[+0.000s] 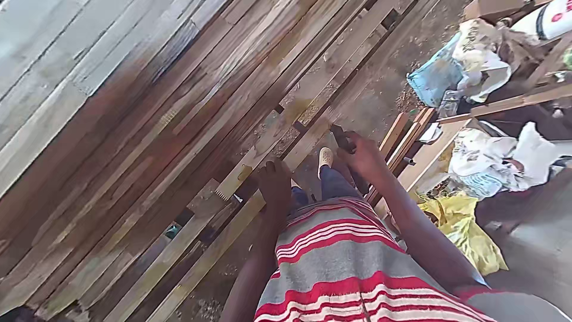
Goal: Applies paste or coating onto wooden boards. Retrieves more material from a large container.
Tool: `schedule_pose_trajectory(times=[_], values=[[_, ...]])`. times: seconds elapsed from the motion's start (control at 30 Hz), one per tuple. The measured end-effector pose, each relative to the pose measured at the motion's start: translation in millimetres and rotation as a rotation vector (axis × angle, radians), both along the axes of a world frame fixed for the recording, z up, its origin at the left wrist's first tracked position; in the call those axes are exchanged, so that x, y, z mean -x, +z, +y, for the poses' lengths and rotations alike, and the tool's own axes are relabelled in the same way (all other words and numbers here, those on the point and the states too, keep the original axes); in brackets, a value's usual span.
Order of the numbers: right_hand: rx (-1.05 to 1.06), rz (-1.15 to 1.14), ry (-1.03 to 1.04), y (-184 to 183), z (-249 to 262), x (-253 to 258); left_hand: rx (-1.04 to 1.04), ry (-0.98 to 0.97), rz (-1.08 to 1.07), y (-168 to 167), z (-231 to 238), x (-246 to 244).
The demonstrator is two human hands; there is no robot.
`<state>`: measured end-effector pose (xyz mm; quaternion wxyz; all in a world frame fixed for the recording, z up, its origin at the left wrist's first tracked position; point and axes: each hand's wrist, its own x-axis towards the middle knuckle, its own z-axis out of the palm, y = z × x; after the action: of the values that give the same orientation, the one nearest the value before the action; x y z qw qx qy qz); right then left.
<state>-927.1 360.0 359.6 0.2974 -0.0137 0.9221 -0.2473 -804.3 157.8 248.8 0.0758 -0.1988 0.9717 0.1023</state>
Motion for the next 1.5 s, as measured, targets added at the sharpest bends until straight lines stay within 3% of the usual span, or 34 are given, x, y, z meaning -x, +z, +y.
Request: schedule_pose_trajectory(times=[0.33,0.53,0.63,0.73,0.8,0.9,1.03,1.1,1.2,1.33,1.5], values=[[-0.281,-0.029,0.234,21,-61,-10,-0.052,0.022,0.003,-3,1,-4],[-0.267,-0.104,0.259,20,-69,-53,-0.308,-0.006,-0.150,20,-17,0],[-0.151,-0.034,0.158,14,-41,-41,-0.459,-0.055,-0.256,24,-36,6],[-0.028,0.102,-0.007,14,-18,-13,-0.750,-0.085,-0.409,20,-57,22],[0.019,0.188,-0.051,-3,-7,10,-0.881,-0.101,-0.428,19,-62,31],[-0.033,0.285,-0.017,-45,-3,26,-1.024,-0.106,-0.479,18,-62,44],[-0.253,0.160,0.101,-34,-20,-4,-1.128,-0.018,-0.548,7,-61,50],[-0.264,0.032,0.099,-6,-22,-9,-1.097,-0.009,-0.530,7,-60,45],[-0.127,0.089,-0.030,18,-9,15,-0.907,-0.042,-0.481,14,-51,41],[-0.038,0.158,-0.197,-4,-3,58,-0.669,-0.041,-0.468,28,-36,35],[-0.010,0.078,-0.088,-3,-28,0,-0.645,-0.054,-0.449,21,-36,33]])
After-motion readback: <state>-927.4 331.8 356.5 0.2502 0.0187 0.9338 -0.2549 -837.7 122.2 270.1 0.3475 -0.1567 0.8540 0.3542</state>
